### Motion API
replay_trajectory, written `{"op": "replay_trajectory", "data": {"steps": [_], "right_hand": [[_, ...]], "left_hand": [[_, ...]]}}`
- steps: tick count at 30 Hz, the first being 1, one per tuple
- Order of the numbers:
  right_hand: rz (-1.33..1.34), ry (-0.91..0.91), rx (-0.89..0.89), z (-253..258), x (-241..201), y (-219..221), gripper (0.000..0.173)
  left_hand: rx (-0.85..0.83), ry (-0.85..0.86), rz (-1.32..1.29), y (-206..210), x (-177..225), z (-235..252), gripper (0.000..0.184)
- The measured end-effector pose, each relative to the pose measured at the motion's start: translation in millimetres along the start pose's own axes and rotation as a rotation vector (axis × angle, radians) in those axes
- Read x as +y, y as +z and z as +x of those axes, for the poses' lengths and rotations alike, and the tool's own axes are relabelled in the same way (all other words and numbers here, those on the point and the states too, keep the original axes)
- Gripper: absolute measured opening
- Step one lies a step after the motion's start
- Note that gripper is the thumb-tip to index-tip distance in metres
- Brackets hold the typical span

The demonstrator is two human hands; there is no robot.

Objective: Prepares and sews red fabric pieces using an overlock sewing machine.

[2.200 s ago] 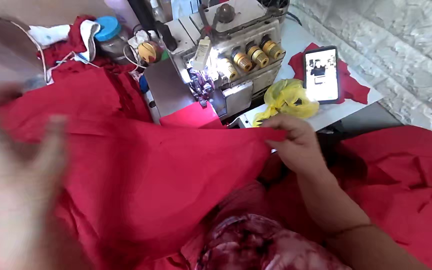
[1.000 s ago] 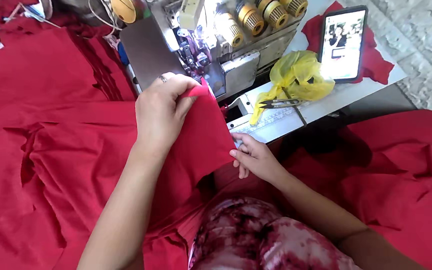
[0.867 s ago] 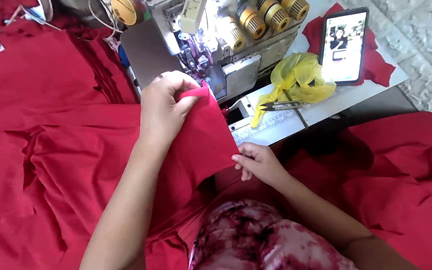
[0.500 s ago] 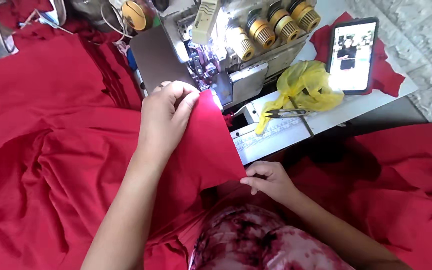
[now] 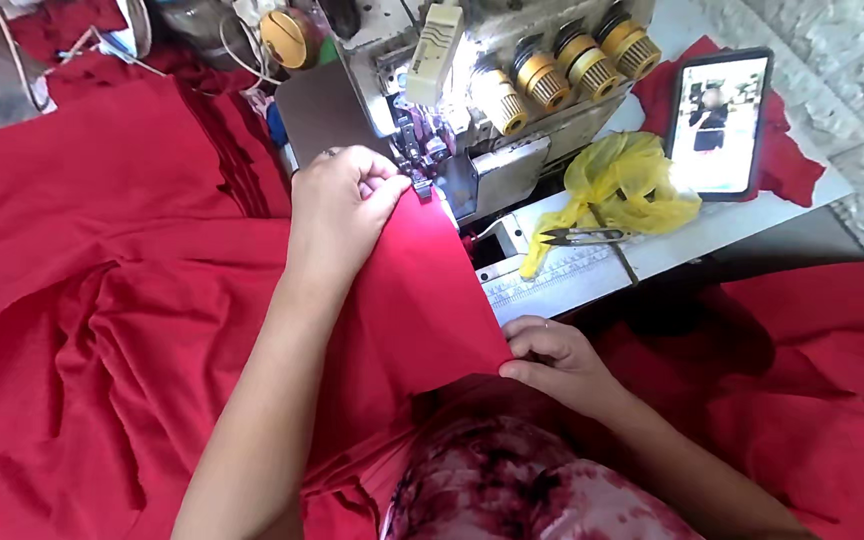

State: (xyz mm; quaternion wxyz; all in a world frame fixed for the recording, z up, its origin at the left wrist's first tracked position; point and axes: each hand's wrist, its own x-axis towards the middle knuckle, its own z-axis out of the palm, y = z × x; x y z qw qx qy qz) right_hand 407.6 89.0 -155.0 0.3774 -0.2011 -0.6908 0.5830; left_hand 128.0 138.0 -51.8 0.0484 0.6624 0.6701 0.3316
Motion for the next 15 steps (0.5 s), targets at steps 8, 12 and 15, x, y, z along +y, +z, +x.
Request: {"op": "replay_trajectory", "data": {"steps": [8, 12, 15], "right_hand": [[0.480, 0.188, -0.010, 11.8, -26.7, 9.0, 0.020], [0.359, 0.172, 0.034, 43.8, -26.5, 11.2, 0.020], [0.268, 0.140, 0.054, 73.3, -24.2, 13.2, 0.016]], "left_hand": [[-0.057, 0.274, -0.077, -3.0, 9.9, -67.4, 0.068], [-0.048, 0.459, 0.129, 35.1, 4.1, -122.4, 0.073], [0.027, 0.509, 0.190, 34.8, -9.1, -110.5, 0.041]]}}
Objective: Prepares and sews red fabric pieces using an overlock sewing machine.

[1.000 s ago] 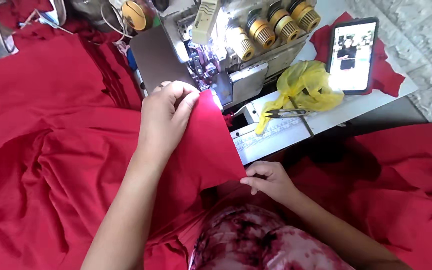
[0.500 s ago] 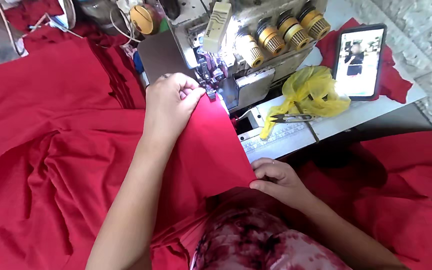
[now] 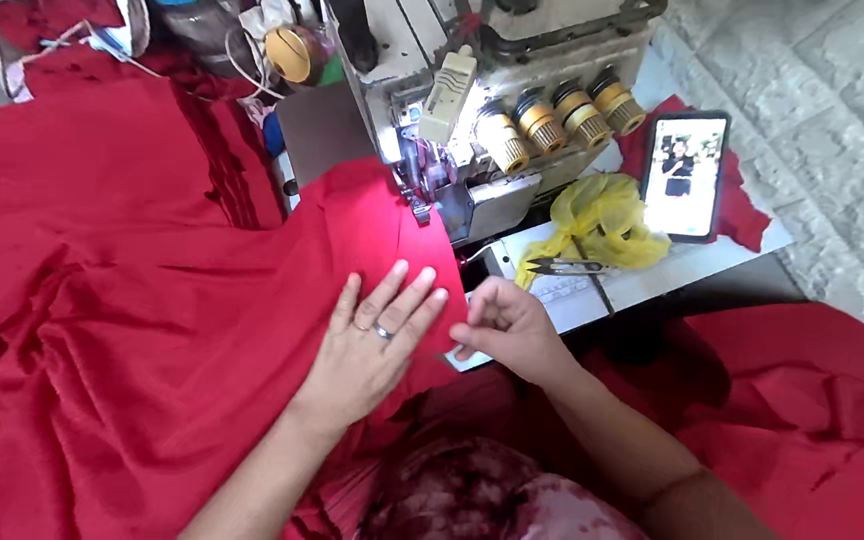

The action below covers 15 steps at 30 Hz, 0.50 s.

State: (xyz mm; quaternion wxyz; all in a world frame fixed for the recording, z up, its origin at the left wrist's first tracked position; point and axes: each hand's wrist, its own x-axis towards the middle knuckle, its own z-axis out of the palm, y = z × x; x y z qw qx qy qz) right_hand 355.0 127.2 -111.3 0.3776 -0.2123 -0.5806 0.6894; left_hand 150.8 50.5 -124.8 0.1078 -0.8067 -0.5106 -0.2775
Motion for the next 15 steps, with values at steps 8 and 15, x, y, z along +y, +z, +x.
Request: {"op": "replay_trajectory", "data": {"steps": [8, 15], "right_hand": [[-0.439, -0.296, 0.028, 54.8, 6.9, -3.3, 0.021], [-0.505, -0.298, -0.021, 47.1, 14.2, -8.8, 0.033]], "left_hand": [[-0.062, 0.016, -0.107, -33.5, -49.0, 63.5, 0.025], [-0.167, -0.147, -0.017, -37.5, -80.8, 98.7, 0.037]]}}
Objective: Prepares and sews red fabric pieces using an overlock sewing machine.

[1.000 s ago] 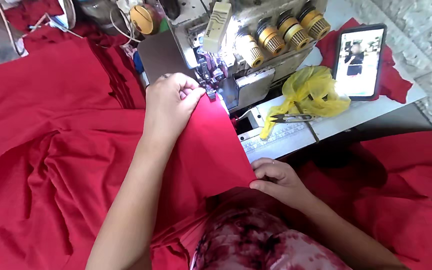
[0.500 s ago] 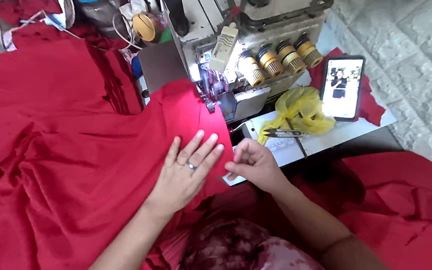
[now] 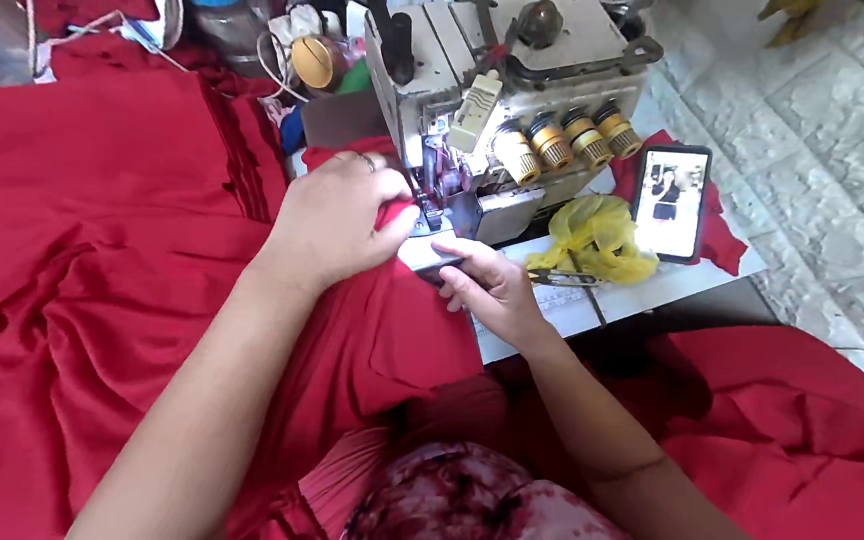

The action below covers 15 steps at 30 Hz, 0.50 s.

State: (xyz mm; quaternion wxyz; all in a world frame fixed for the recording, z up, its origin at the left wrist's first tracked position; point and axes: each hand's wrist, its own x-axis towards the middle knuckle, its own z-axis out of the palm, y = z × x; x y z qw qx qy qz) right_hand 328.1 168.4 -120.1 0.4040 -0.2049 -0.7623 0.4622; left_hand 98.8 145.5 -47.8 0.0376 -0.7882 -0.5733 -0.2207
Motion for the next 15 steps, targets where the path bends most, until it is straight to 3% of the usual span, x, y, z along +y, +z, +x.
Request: {"op": "replay_trajectory", "data": {"steps": [4, 9, 12, 15], "right_hand": [[-0.002, -0.045, -0.029, -7.3, -5.5, 1.3, 0.027], [-0.012, -0.204, -0.032, -13.1, -8.5, 8.5, 0.019], [-0.104, -0.306, -0.130, -13.1, -7.8, 12.2, 0.028], [-0.163, -0.333, -0.224, -7.6, -7.9, 7.4, 0.031]], "left_hand": [[-0.020, -0.292, 0.044, -1.3, 3.7, -1.0, 0.036], [-0.039, -0.452, -0.022, -24.8, 25.7, -47.0, 0.022], [-0.057, -0.449, -0.048, -29.6, 58.1, -79.0, 0.024], [-0.105, -0.400, -0.181, -24.7, 93.4, -77.2, 0.021]]}}
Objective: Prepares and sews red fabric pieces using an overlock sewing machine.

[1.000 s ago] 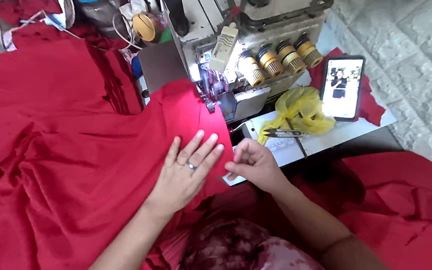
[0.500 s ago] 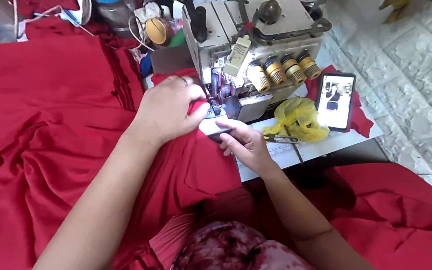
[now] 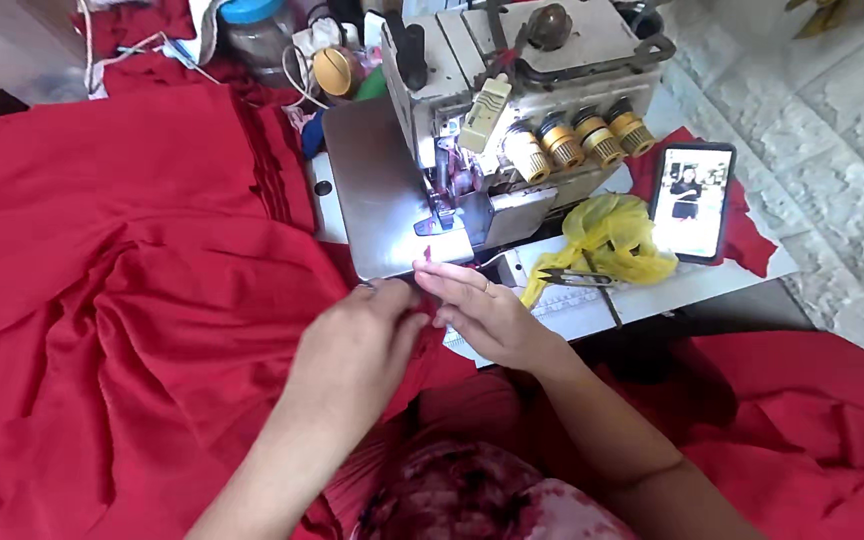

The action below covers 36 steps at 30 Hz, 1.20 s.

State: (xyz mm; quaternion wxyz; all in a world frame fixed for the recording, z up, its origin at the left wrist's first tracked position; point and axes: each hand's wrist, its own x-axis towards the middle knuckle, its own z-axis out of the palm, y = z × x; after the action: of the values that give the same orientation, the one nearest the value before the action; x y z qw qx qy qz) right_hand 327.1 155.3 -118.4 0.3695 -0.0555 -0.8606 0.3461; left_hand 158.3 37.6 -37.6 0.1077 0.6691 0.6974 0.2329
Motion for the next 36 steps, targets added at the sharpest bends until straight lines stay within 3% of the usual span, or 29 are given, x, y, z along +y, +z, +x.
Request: {"op": "replay_trajectory", "data": {"steps": [2, 4, 8, 11, 14, 16, 18, 20, 23, 27, 28, 31, 34, 36], "right_hand": [[-0.084, 0.013, 0.034, 2.6, 5.8, -12.6, 0.023], [-0.166, 0.050, 0.095, 5.8, 13.5, -29.2, 0.016], [-0.253, 0.120, 0.173, 10.3, 19.5, -44.0, 0.017], [-0.176, 0.143, 0.295, 3.6, 10.1, -39.8, 0.017], [-0.054, 0.140, 0.467, -7.8, -13.5, -8.5, 0.016], [0.111, 0.193, 0.353, -15.8, -29.0, 27.6, 0.022], [0.193, 0.285, 0.059, -20.8, -38.1, 57.7, 0.042], [0.279, 0.344, -0.213, -19.9, -42.5, 75.1, 0.042], [0.413, 0.288, -0.336, -20.3, -41.8, 87.4, 0.024], [0.544, 0.252, -0.407, -15.9, -36.2, 84.3, 0.026], [0.587, 0.254, -0.430, -15.1, -34.8, 82.4, 0.027], [0.763, 0.322, -0.441, -15.7, -33.2, 78.3, 0.025], [0.916, 0.407, -0.429, -20.5, -35.4, 69.6, 0.016], [0.936, 0.457, -0.408, -25.7, -37.4, 61.1, 0.018]], "left_hand": [[-0.051, 0.028, -0.047, 1.9, 17.9, 12.4, 0.020], [0.036, 0.120, 0.031, 18.0, 14.3, 30.0, 0.015], [0.099, 0.215, 0.089, 29.5, 14.8, 63.0, 0.014], [0.102, 0.300, 0.023, 25.4, 9.5, 65.1, 0.019], [0.110, 0.316, -0.162, 3.8, 2.3, 53.3, 0.017], [0.146, 0.384, -0.127, -24.5, -12.3, 46.8, 0.023], [0.214, 0.384, 0.015, -63.1, -24.2, 38.3, 0.029], [0.307, 0.309, 0.137, -101.1, -43.4, 28.9, 0.029], [0.308, 0.116, 0.264, -151.8, -124.2, 0.1, 0.030], [0.289, -0.289, 0.362, -148.9, -218.6, -62.9, 0.037], [0.278, -0.335, 0.361, -140.3, -219.2, -74.1, 0.032], [0.295, -0.354, 0.273, -109.8, -158.8, -69.8, 0.030], [0.229, -0.093, 0.145, -67.7, -115.9, -51.2, 0.024], [0.041, 0.049, 0.069, -42.8, -106.5, -40.9, 0.023]]}}
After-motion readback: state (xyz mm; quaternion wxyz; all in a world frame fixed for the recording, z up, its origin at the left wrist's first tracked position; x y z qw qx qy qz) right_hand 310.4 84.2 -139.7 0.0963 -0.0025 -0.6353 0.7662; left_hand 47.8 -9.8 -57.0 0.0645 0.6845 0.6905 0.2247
